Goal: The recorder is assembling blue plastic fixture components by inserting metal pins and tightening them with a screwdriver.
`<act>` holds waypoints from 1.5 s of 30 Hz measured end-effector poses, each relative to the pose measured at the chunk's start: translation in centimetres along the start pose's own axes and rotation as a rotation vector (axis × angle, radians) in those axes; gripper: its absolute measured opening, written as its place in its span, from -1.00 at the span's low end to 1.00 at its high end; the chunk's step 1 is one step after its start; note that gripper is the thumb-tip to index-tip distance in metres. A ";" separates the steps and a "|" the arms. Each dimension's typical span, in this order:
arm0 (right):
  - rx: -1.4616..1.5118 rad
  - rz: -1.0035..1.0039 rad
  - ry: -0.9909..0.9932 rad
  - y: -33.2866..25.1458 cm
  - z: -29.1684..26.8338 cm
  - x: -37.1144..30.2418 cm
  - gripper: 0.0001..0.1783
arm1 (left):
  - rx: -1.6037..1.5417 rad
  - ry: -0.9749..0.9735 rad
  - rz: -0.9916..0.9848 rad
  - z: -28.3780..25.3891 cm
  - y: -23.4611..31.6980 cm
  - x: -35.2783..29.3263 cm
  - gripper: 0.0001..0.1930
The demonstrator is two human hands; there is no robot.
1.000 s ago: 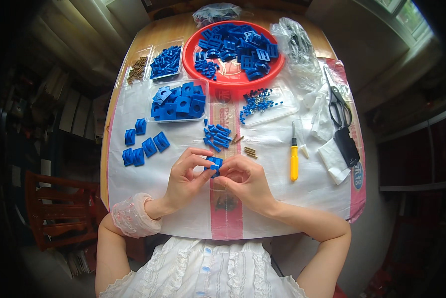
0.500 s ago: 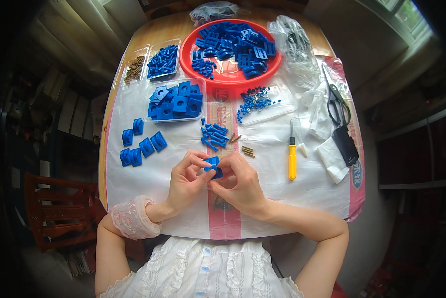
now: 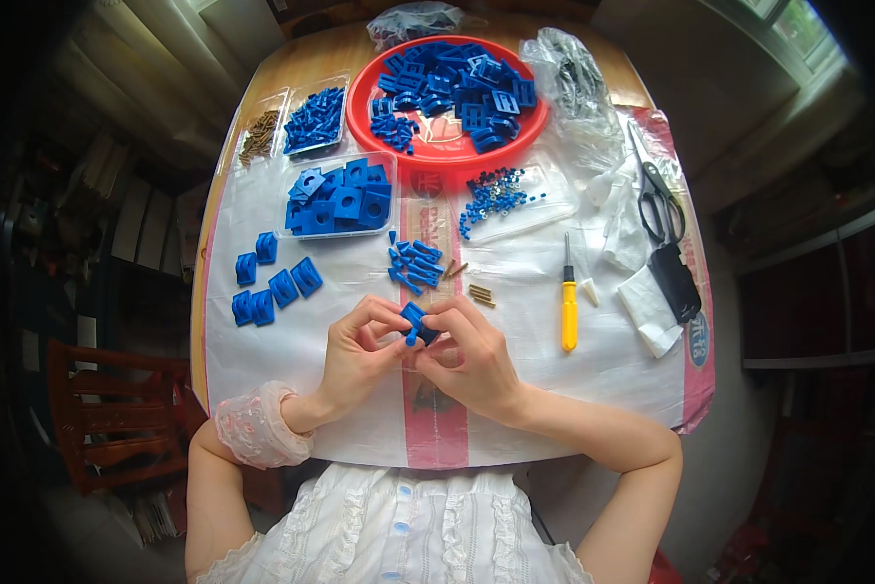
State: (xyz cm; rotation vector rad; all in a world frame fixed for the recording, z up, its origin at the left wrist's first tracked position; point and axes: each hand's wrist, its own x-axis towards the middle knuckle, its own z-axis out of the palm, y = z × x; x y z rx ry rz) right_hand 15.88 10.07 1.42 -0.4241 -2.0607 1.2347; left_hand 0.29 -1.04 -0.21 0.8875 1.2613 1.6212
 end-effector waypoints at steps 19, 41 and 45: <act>0.447 0.549 0.056 1.0 -1.7 -0.4 -0.75 | 0.772 -0.209 0.204 -1.4 8.2 6.0 -0.85; 0.351 0.412 0.030 0.7 -1.4 -0.6 -0.74 | 1.422 -0.265 0.580 4.2 0.7 17.1 -0.92; 0.338 0.424 -0.002 0.7 -1.8 -0.5 -0.74 | 1.430 -0.250 0.623 4.2 -0.1 17.3 -0.93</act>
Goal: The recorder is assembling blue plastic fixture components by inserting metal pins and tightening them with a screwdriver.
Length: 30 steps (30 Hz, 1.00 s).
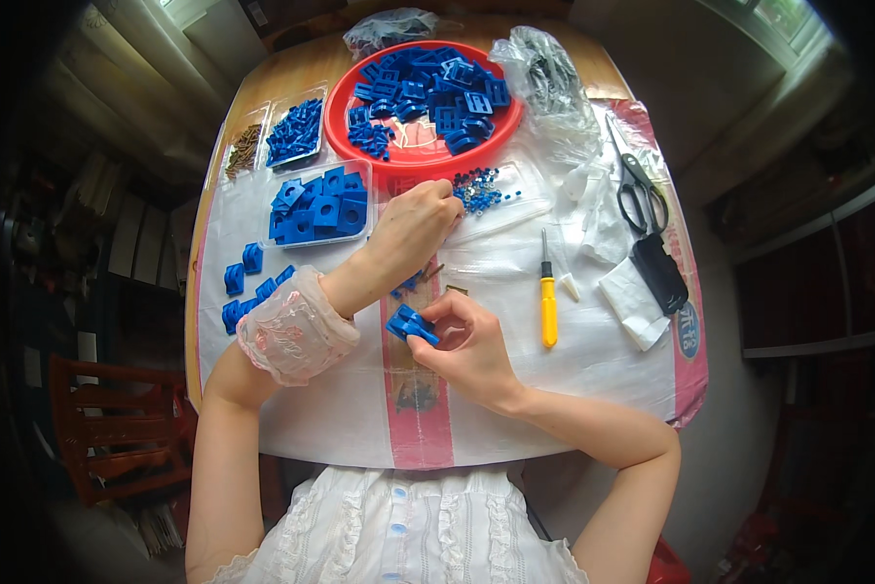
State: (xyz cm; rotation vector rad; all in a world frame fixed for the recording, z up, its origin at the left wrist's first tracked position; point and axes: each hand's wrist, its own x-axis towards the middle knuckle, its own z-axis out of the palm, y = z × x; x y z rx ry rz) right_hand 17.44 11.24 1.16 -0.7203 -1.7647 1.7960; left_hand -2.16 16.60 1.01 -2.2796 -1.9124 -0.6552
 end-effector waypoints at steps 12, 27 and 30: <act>0.023 -0.073 0.130 0.2 -0.9 1.2 -0.76 | -0.469 0.064 -0.165 -1.7 -1.2 -1.1 -0.86; 0.050 -0.071 0.249 -1.0 -1.6 1.8 -0.77 | -1.753 0.006 -0.942 -7.2 5.4 -13.3 -0.93; 0.195 0.091 0.205 -1.1 -1.4 1.4 -0.81 | -1.457 0.052 -0.770 -7.2 5.7 -13.2 -0.92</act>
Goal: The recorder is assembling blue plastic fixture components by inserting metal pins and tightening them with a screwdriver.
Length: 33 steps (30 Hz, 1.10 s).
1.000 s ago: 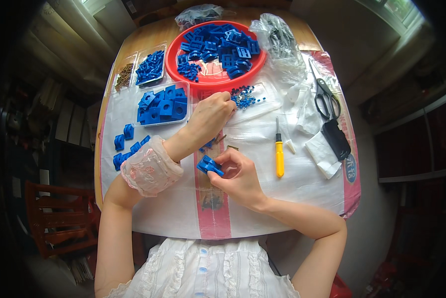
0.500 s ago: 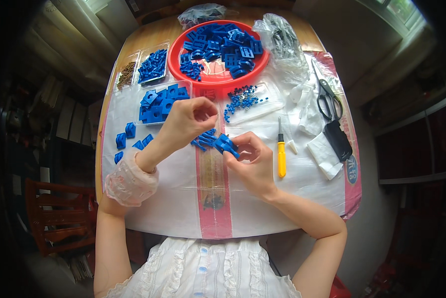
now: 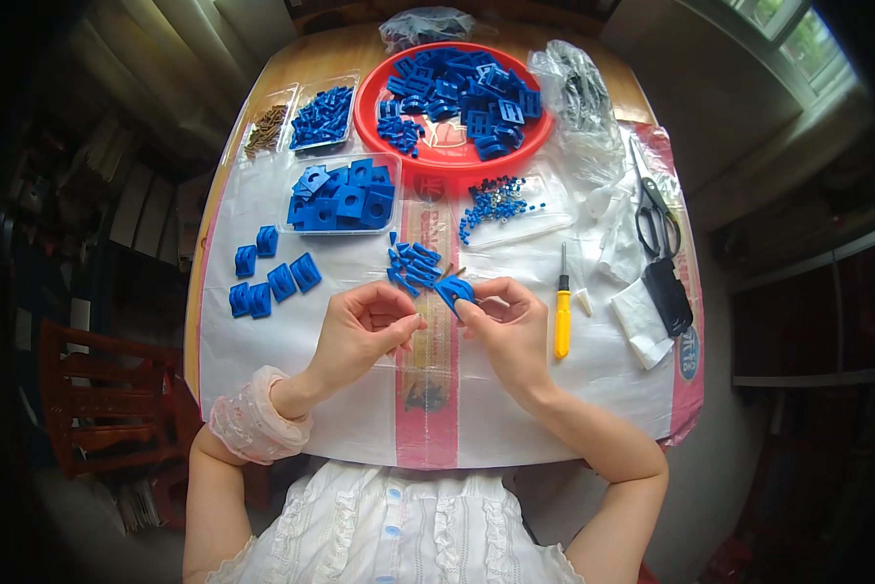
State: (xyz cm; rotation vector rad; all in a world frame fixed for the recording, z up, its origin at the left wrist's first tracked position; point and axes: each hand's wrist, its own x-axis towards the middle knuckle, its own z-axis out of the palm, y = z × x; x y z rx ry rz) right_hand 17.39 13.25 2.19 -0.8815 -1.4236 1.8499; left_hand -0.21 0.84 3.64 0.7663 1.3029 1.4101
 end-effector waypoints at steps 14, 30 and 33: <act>-0.003 -0.081 -0.104 0.3 0.6 -1.1 -0.77 | 0.575 0.027 0.473 0.6 0.6 0.9 -0.81; -0.113 -0.169 -0.067 0.6 0.8 -1.2 -0.80 | 0.592 0.074 0.476 0.7 0.6 1.0 -0.85; -0.124 -0.189 -0.044 0.8 0.7 -1.2 -0.80 | 0.531 0.083 0.206 0.7 0.4 1.0 -0.77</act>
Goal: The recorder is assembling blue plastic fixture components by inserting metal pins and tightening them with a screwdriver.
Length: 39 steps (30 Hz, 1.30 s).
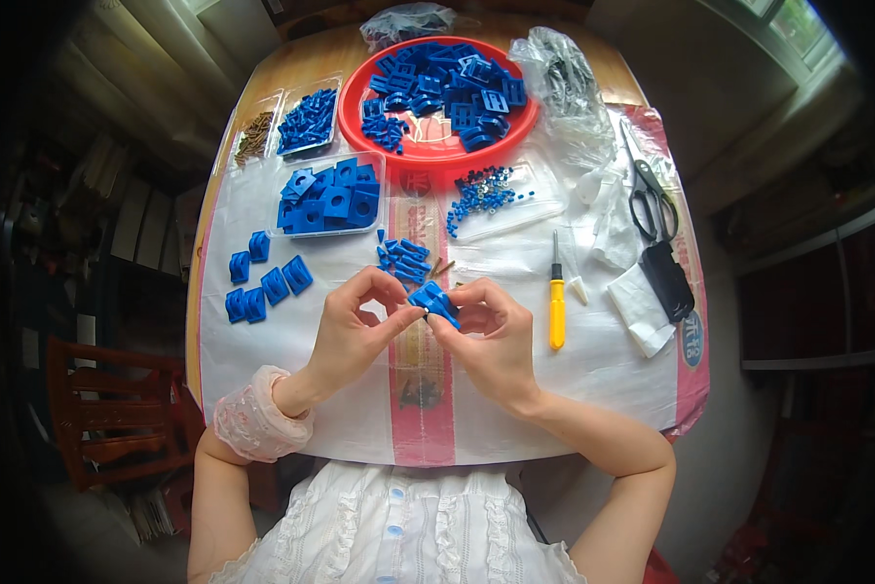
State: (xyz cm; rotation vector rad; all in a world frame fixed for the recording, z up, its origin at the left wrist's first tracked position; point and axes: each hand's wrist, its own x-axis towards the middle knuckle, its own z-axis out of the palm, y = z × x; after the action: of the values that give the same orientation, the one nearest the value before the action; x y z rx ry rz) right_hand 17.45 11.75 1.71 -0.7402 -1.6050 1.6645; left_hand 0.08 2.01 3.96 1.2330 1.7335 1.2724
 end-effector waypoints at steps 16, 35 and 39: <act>-0.161 -0.066 0.070 -0.4 0.4 -0.4 -0.79 | -1.047 -0.213 -0.450 1.8 -1.1 -0.9 -0.65; -0.370 -0.306 -0.018 -1.2 0.7 -0.7 -0.81 | -1.052 -0.352 -0.621 -1.5 -2.9 -1.2 -0.64; -0.434 -0.445 -0.031 -0.9 0.6 -0.5 -0.78 | -1.088 -0.387 -0.603 -1.4 -3.4 -1.1 -0.63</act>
State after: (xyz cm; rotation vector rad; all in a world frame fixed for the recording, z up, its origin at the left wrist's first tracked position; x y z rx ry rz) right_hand 17.38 10.95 2.65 -0.5077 -2.0078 1.0290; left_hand -1.81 0.25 1.16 0.2434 0.7718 1.1895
